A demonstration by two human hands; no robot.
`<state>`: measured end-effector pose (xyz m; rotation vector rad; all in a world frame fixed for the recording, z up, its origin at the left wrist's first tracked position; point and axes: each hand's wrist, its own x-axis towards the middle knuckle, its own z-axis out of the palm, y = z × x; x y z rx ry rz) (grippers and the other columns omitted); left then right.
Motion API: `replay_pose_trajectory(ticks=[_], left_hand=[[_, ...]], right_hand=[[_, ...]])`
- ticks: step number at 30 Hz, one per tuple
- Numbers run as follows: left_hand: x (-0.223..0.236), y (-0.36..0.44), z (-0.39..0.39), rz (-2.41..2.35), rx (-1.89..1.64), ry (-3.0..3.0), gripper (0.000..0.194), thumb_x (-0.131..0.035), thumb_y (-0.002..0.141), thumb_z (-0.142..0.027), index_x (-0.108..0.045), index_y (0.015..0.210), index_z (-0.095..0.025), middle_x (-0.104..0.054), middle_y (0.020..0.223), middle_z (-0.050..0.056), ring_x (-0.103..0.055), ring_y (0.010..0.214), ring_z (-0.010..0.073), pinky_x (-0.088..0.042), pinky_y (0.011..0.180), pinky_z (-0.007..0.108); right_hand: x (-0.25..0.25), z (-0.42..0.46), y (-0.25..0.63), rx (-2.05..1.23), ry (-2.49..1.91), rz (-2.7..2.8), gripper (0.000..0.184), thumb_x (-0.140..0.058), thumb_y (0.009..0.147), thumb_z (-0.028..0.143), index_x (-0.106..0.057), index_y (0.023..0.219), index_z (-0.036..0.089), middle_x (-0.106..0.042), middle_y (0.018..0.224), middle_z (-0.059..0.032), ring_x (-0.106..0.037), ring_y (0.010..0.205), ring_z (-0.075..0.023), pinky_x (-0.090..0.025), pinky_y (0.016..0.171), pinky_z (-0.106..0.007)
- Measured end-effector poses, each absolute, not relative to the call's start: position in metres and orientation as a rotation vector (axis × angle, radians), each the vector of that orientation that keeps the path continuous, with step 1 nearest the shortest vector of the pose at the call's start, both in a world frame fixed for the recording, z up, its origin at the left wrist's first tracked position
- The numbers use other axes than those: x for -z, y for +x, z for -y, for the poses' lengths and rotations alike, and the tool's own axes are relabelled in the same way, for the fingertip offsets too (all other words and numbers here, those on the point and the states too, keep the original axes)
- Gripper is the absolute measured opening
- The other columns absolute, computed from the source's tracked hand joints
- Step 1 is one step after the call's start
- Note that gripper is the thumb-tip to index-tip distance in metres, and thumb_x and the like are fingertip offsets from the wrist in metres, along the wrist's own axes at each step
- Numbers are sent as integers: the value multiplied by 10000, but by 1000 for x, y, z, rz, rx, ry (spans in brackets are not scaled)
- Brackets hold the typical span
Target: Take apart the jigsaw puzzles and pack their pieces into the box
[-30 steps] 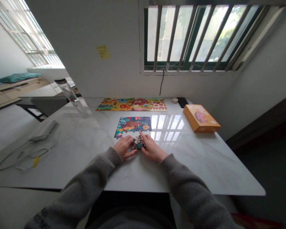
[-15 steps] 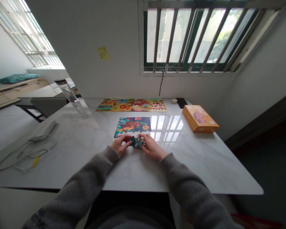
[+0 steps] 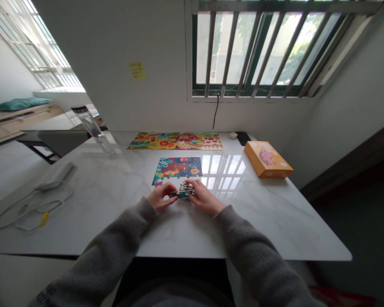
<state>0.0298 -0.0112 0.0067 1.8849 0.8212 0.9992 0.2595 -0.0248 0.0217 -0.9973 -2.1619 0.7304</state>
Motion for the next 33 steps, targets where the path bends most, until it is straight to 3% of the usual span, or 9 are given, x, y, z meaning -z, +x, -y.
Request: replay_pose_trajectory(ticks=[7,13,16,20,26,29,33], left_hand=[[3,32,7,-965,-936,2104,208,-653,792,-284,-525,917,-178,-509,704,-51,-458,562,85,-405,558,223],[8,35,6,-1111,-846,2276,569,-677,792,-306,-417,1288,-205,-499,701,-70,-480,564,110,-402,586,241],[5,37,8,-1130,-778,2380,655,-670,812,-316,-370,1380,-187,-534,676,-62,-518,599,141,-417,655,278],[1,39,11,-1147,-691,2473,624,-633,843,-311,-378,1398,-184,-633,759,-15,-593,699,183,-421,798,349],[-1,43,14,-1166,-674,2465,589,-597,853,-302,-391,1394,-193,-669,806,8,-616,741,205,-410,818,361],[-1,33,9,-1161,-758,2484,601,-586,865,-340,-392,1410,-178,-648,807,12,-596,729,198,-422,817,358],[-2,-4,-10,-1306,-1009,2487,502,-566,867,-315,-496,1341,-166,-630,913,58,-584,866,219,-446,860,356]], right_hand=[[-18,21,264,-804,-973,2149,566,-541,861,85,-456,1391,261,-540,1230,-87,-573,993,-202,-500,899,-385],[-16,16,264,-878,-982,2102,501,-610,843,126,-547,1314,282,-581,1159,-54,-583,871,-164,-516,753,-311],[-16,13,266,-911,-978,2093,493,-625,833,141,-563,1301,283,-593,1157,-53,-590,897,-173,-524,758,-317],[-24,14,271,-999,-916,2121,476,-610,875,200,-536,1339,275,-590,1220,-71,-597,1000,-194,-537,823,-341],[-27,21,267,-1015,-903,2138,545,-628,881,242,-456,1399,251,-553,1329,-100,-582,1117,-230,-520,938,-400],[-19,23,261,-891,-959,2101,649,-659,842,208,-402,1437,231,-556,1318,-119,-573,1148,-249,-498,977,-432],[-13,21,261,-846,-1023,2115,691,-639,850,190,-350,1477,217,-581,1273,-122,-596,1099,-232,-487,992,-436]])
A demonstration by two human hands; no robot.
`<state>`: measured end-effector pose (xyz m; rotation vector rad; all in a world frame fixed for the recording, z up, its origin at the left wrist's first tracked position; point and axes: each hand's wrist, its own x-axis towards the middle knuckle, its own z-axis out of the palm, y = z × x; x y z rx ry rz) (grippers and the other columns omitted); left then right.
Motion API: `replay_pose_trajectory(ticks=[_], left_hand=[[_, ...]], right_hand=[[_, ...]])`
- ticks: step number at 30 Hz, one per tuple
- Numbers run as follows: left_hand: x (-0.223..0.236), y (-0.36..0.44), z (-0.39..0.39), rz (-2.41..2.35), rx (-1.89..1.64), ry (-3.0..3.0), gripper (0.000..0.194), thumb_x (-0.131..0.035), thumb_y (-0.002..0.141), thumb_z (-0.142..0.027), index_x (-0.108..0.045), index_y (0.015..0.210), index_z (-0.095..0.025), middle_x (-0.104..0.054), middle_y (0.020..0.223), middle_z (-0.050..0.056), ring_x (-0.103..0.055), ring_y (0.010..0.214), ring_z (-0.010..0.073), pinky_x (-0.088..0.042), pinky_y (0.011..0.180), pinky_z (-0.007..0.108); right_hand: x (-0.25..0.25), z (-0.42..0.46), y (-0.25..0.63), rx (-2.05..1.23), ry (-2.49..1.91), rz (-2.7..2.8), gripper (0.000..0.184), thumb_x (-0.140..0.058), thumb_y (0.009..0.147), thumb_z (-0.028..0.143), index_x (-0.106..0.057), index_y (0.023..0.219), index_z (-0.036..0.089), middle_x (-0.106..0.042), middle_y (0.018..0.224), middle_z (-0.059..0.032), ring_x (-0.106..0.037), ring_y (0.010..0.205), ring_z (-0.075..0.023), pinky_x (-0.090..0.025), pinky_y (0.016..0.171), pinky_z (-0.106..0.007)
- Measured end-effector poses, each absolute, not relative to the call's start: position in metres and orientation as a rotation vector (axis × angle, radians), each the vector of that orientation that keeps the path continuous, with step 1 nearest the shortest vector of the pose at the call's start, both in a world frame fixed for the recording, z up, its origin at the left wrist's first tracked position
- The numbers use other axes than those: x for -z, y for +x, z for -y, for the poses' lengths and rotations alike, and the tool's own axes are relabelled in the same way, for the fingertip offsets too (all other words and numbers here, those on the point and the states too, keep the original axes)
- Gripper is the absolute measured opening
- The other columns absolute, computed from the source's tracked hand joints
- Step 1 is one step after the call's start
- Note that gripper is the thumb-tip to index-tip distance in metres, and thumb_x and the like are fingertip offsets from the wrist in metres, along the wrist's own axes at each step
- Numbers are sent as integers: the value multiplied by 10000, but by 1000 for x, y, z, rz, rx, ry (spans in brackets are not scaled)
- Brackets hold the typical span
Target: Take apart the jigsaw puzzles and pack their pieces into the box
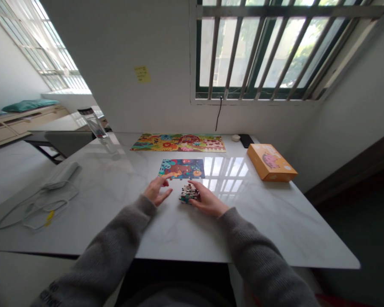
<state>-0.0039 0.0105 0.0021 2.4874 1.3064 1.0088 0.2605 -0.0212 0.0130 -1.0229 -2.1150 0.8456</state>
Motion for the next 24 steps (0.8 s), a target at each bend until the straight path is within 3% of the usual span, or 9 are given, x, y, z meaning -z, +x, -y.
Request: replay_pose_trajectory(ticks=[6,11,19,24], left_hand=[[-6,-28,-37,-1504,-762,2639,258,-556,878,-254,-660,1108,-200,-642,1108,89,-555,1070,267,-438,933,404],[-19,-8,-74,-1350,-417,2758,327,-629,845,-268,-642,1157,-172,-612,1246,114,-532,1157,278,-439,974,396],[-19,-12,-121,-1200,-102,2775,425,-726,697,-191,-698,1120,-217,-626,1178,97,-567,1022,268,-442,938,355],[-22,-10,-115,-1202,-86,2864,286,-669,773,-213,-690,1058,-210,-643,1130,104,-566,988,258,-446,872,341]], right_hand=[[-13,20,262,-787,-1018,2150,658,-630,859,200,-374,1464,227,-536,1345,-129,-583,1123,-234,-482,1003,-438],[-13,21,261,-769,-1012,2160,645,-627,865,201,-377,1459,236,-524,1362,-124,-568,1154,-236,-480,1007,-435],[-19,23,261,-775,-1017,2191,633,-620,872,203,-379,1454,259,-529,1351,-112,-563,1170,-240,-472,1018,-441],[-21,24,261,-781,-1003,2186,630,-624,872,202,-388,1453,256,-531,1347,-116,-567,1163,-242,-469,1021,-441]])
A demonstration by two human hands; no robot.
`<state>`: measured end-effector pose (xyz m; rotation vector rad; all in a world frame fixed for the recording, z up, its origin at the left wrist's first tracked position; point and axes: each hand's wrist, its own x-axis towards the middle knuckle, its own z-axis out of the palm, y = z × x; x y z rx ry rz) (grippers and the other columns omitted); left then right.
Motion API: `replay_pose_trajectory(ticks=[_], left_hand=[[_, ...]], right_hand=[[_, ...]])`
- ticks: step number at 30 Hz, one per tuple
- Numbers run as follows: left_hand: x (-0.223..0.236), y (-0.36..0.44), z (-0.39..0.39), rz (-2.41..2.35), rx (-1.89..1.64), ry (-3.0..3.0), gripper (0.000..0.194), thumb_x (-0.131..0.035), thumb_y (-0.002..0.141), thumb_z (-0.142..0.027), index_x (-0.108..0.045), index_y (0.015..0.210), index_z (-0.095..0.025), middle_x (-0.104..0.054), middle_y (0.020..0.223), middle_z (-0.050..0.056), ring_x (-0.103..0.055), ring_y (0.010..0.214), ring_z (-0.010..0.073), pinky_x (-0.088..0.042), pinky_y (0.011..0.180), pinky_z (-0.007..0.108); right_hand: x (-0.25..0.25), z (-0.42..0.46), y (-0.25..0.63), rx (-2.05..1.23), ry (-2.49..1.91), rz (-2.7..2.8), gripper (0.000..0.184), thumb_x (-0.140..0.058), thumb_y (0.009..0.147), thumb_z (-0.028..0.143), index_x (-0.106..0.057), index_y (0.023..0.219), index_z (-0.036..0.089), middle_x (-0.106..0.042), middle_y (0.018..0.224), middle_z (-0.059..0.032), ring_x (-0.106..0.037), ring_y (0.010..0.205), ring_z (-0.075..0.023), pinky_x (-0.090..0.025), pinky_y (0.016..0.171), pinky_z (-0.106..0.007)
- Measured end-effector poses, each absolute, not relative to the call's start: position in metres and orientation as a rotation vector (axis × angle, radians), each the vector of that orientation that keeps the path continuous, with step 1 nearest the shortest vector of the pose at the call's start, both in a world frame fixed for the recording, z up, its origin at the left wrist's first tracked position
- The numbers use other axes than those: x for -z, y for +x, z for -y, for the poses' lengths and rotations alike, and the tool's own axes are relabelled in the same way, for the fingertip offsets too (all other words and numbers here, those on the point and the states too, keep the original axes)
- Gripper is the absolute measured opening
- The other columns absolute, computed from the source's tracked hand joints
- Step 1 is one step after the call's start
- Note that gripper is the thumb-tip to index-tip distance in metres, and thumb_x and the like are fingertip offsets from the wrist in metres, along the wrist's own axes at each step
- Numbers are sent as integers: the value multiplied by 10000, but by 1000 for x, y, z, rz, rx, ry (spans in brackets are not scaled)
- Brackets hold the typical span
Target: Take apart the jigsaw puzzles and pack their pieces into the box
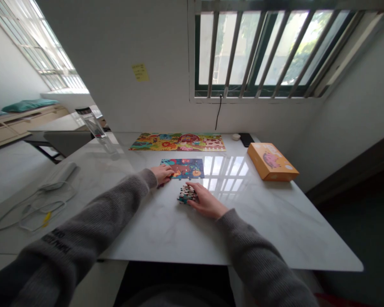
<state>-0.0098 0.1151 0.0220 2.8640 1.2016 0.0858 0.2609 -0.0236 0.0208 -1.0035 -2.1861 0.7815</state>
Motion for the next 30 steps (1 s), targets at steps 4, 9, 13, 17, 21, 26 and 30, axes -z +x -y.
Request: replay_pose_trajectory(ticks=[4,9,13,17,21,26,30], left_hand=[[-23,1,-107,-1282,67,2943,224,-594,824,-181,-657,1037,-157,-668,1076,157,-573,991,296,-461,782,363],[-20,12,-104,-1392,34,2943,252,-481,880,-104,-636,1078,-120,-677,1041,185,-588,1027,300,-476,787,374],[-19,11,-102,-1415,-83,2939,287,-399,929,-121,-633,1092,-156,-664,1079,181,-589,1028,292,-501,770,382],[-25,10,-93,-1454,-40,2915,285,-418,933,-152,-599,1146,-209,-685,1052,145,-602,996,280,-498,732,356],[-36,10,-76,-1424,89,2891,254,-467,893,-137,-600,1097,-208,-695,967,134,-622,927,289,-470,703,349],[-39,12,-49,-1386,-246,2829,154,-583,745,-119,-595,871,-207,-643,772,59,-585,711,230,-435,739,349],[-24,22,-23,-1327,-602,2644,83,-558,731,-139,-513,719,-208,-563,693,12,-512,654,178,-394,670,289]], right_hand=[[-21,24,261,-791,-1019,2188,636,-626,870,207,-382,1455,257,-528,1347,-115,-560,1176,-244,-463,1031,-443],[-21,24,261,-787,-1016,2180,647,-632,863,196,-381,1457,248,-525,1361,-124,-563,1174,-245,-458,1036,-451],[-20,24,261,-783,-1004,2180,643,-633,862,192,-387,1454,250,-530,1358,-121,-568,1170,-243,-463,1030,-451],[-19,23,261,-775,-1006,2180,647,-635,863,198,-384,1457,250,-523,1369,-126,-562,1180,-253,-472,1019,-454],[-18,23,260,-771,-1011,2178,636,-637,862,198,-396,1449,252,-523,1364,-127,-565,1174,-257,-479,1008,-458],[-17,22,260,-766,-1010,2168,648,-637,857,193,-386,1452,250,-527,1354,-128,-563,1176,-262,-478,1006,-466],[-17,22,260,-767,-1005,2173,651,-632,850,182,-385,1450,236,-521,1361,-137,-552,1204,-269,-473,1014,-459]])
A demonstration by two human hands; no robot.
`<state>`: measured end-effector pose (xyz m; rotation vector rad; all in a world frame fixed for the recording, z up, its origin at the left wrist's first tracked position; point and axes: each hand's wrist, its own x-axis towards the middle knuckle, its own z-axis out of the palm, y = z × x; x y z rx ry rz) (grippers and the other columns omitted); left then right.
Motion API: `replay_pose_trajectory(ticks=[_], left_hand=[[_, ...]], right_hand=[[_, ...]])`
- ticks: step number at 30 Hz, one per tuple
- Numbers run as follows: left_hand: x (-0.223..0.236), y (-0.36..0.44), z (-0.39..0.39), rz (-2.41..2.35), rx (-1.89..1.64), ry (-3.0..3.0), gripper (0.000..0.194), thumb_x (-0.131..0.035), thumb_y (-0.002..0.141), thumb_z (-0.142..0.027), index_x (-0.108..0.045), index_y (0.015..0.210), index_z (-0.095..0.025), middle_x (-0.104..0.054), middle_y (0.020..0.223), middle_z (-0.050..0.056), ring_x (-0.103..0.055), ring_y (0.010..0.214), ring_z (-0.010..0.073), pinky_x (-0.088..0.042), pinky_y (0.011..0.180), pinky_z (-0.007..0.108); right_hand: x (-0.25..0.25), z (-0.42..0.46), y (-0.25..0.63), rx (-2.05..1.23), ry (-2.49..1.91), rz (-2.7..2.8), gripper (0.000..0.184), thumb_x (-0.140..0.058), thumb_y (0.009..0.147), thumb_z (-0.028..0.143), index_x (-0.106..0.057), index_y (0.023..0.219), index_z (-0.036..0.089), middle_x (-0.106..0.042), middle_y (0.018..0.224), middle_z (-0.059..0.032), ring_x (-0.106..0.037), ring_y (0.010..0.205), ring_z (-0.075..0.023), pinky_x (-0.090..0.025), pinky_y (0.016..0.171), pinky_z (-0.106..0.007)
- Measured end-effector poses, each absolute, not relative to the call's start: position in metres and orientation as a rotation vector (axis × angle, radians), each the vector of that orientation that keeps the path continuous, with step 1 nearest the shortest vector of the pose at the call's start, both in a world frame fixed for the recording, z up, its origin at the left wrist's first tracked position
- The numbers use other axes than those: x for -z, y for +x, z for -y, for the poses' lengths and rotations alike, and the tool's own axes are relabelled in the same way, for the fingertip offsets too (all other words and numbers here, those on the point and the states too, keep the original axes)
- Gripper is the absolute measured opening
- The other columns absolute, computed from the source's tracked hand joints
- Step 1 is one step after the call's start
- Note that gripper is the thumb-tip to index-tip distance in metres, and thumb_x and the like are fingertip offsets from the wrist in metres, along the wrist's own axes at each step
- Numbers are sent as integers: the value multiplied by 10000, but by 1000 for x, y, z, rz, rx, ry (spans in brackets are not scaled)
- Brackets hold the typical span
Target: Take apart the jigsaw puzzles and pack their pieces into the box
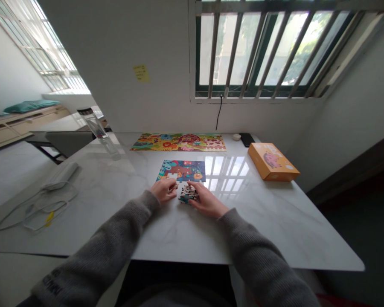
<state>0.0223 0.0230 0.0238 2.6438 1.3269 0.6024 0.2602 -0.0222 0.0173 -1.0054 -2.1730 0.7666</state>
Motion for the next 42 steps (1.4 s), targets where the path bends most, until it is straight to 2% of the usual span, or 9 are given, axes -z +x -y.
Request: replay_pose_trajectory(ticks=[5,10,16,20,22,25,30,37,42], left_hand=[[-14,36,-8,-1150,-711,2583,116,-521,733,-150,-439,673,-205,-496,690,4,-471,688,173,-361,658,285],[-14,38,-4,-1181,-642,2568,205,-552,752,-189,-380,641,-207,-463,680,-3,-454,704,172,-357,675,291],[-11,31,-1,-1102,-632,2576,415,-718,737,-527,-479,698,-190,-522,846,32,-493,772,187,-409,727,323],[-4,24,-6,-996,-739,2338,213,-575,886,-372,-530,803,-181,-567,805,17,-514,685,137,-438,667,282],[0,22,-9,-1012,-802,2185,127,-558,889,-292,-531,942,-180,-580,748,-12,-499,609,114,-431,602,253],[2,21,-12,-995,-837,2033,301,-610,848,-259,-501,1115,-173,-616,760,-19,-527,582,105,-437,568,236],[-2,23,-5,-905,-811,1967,157,-642,835,-298,-591,866,-153,-650,758,18,-572,634,116,-464,618,251],[-2,39,5,-908,-914,2110,102,-663,818,-250,-601,808,-170,-596,740,1,-503,633,118,-426,586,246],[3,43,2,-959,-1143,2354,137,-707,762,-206,-588,830,-193,-583,946,58,-528,938,221,-494,844,378]], right_hand=[[-16,22,261,-758,-1010,2150,653,-622,852,178,-379,1456,232,-511,1386,-146,-549,1219,-282,-467,1023,-472],[-12,19,261,-716,-1023,2120,677,-626,844,182,-362,1465,231,-509,1404,-145,-523,1265,-294,-446,1052,-484],[-13,17,263,-675,-1034,2092,698,-624,831,182,-357,1471,256,-508,1421,-126,-484,1326,-295,-398,1107,-490],[-15,15,265,-696,-1062,2071,693,-630,829,205,-369,1469,237,-506,1431,-136,-455,1358,-306,-367,1133,-499],[-14,14,266,-710,-1061,2067,680,-631,831,215,-380,1463,233,-505,1434,-137,-453,1362,-307,-372,1130,-497],[-12,12,268,-717,-1050,2064,666,-633,833,217,-393,1455,230,-508,1433,-138,-463,1354,-305,-389,1117,-489],[-8,9,270,-730,-1049,2055,647,-646,834,219,-420,1440,235,-529,1406,-128,-495,1320,-296,-401,1106,-483],[-8,7,274,-818,-1048,2050,626,-659,824,204,-462,1416,251,-548,1390,-107,-544,1255,-284,-444,1057,-471],[-14,9,273,-878,-1055,2061,635,-677,807,182,-484,1407,262,-576,1361,-93,-575,1199,-270,-458,1032,-459]])
